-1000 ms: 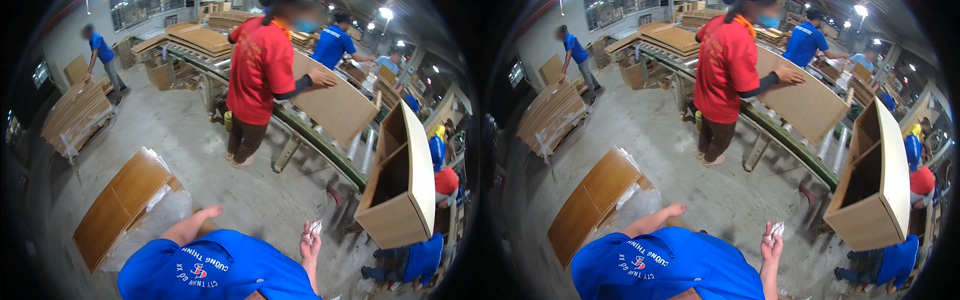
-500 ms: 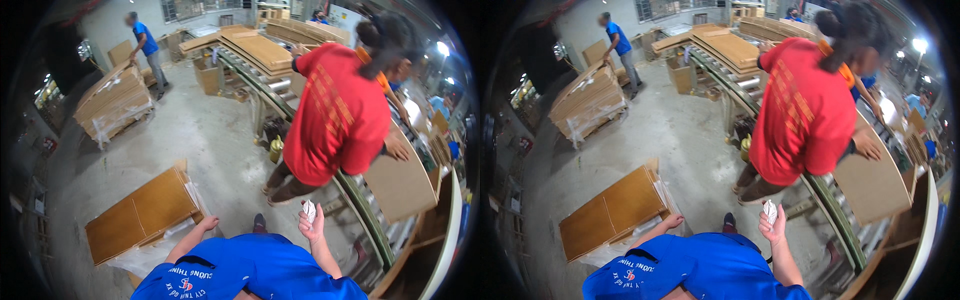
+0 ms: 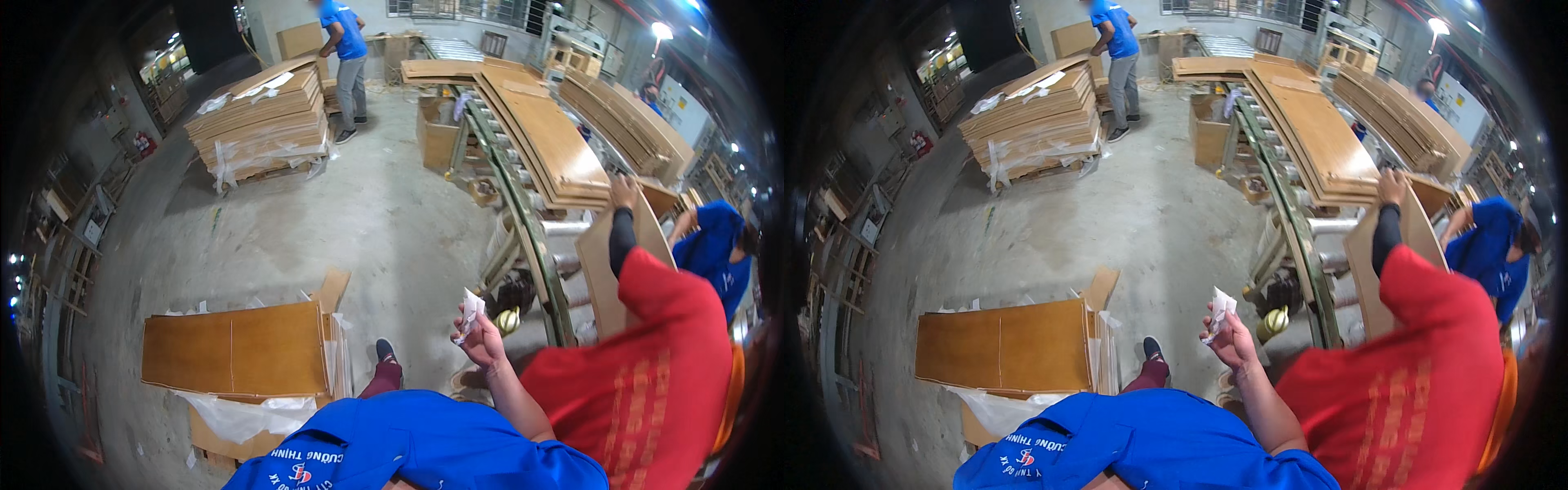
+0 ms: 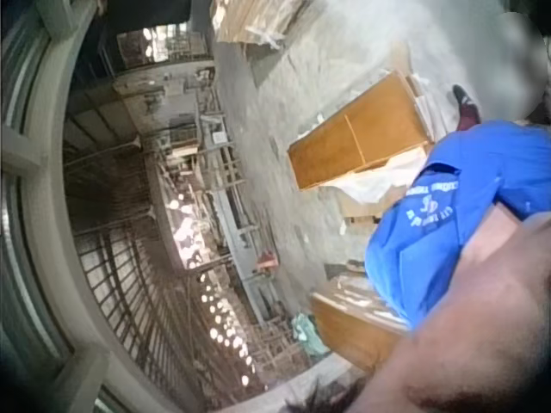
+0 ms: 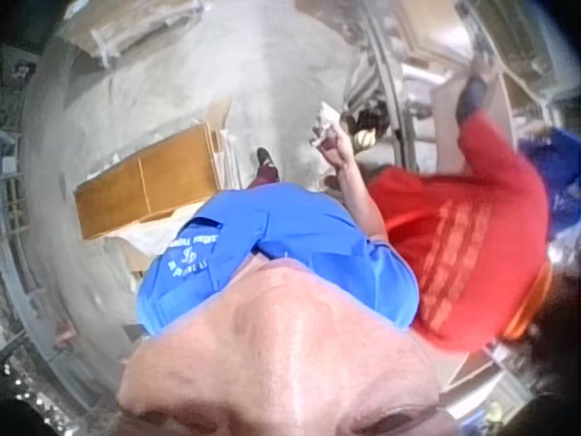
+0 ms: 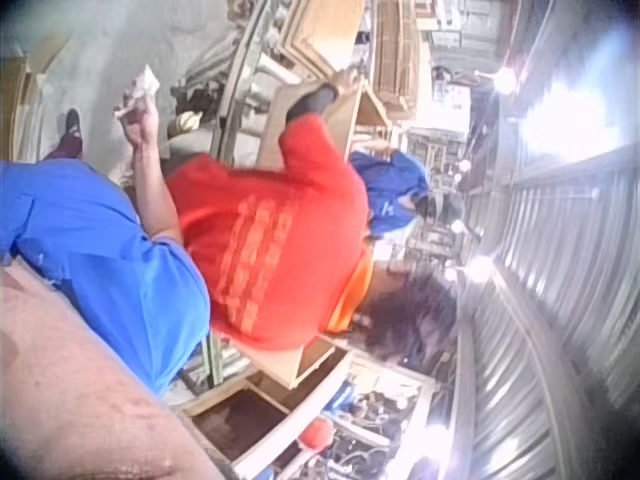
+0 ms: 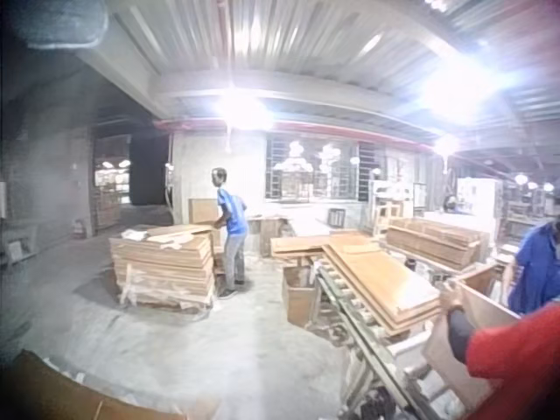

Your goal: The person wipes the surface of large wooden panels with a white cloth in a workshop environment. They remove protective plastic film from the panels and clean the edges and flat surfaces, moving between different stacks of wood.

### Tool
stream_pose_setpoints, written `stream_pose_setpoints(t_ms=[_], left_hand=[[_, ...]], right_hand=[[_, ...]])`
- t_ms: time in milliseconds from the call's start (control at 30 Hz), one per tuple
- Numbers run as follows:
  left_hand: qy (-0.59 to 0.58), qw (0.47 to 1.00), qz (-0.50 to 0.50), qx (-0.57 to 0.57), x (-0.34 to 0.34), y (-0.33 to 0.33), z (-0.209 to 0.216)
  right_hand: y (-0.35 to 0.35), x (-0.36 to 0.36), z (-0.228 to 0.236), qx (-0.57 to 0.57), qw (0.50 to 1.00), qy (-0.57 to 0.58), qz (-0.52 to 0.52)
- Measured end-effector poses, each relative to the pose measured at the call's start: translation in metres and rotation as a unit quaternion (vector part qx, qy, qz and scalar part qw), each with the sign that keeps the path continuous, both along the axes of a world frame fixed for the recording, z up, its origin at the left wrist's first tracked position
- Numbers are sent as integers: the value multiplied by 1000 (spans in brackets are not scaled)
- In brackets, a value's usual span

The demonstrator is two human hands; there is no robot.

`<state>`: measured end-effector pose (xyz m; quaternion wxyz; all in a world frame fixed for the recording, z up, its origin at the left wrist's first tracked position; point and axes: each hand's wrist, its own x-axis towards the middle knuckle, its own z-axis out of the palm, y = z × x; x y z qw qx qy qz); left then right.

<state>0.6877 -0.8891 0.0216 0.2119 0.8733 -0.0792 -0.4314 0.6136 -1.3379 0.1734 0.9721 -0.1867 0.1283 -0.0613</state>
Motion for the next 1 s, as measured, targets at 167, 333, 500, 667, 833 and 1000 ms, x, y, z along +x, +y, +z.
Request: stream_pose_setpoints(t_ms=[167, 333, 500, 667, 833, 1000], left_hand=[[-1, 999, -54, -9, 100, -56, -22], [-104, 980, -161, -52, 256, -134, -5], [-184, 975, -107, -67, 422, -247, 37], [-99, 987, -6, -127, 498, -352, 36], [-33, 971, -208, -116, 498, -428, 24], [-45, 989, -135, -32, 548, -460, 27]], right_hand=[[-53, 109, -6, 139, 989, -50, 19], [-114, 174, -13, 286, 957, -48, -28], [-156, 225, -17, 279, 953, -76, -90], [-220, 279, -24, 204, 967, -95, -122], [-314, 337, -28, 203, 967, -102, -119], [-395, 401, -9, 161, 973, -108, -124]])
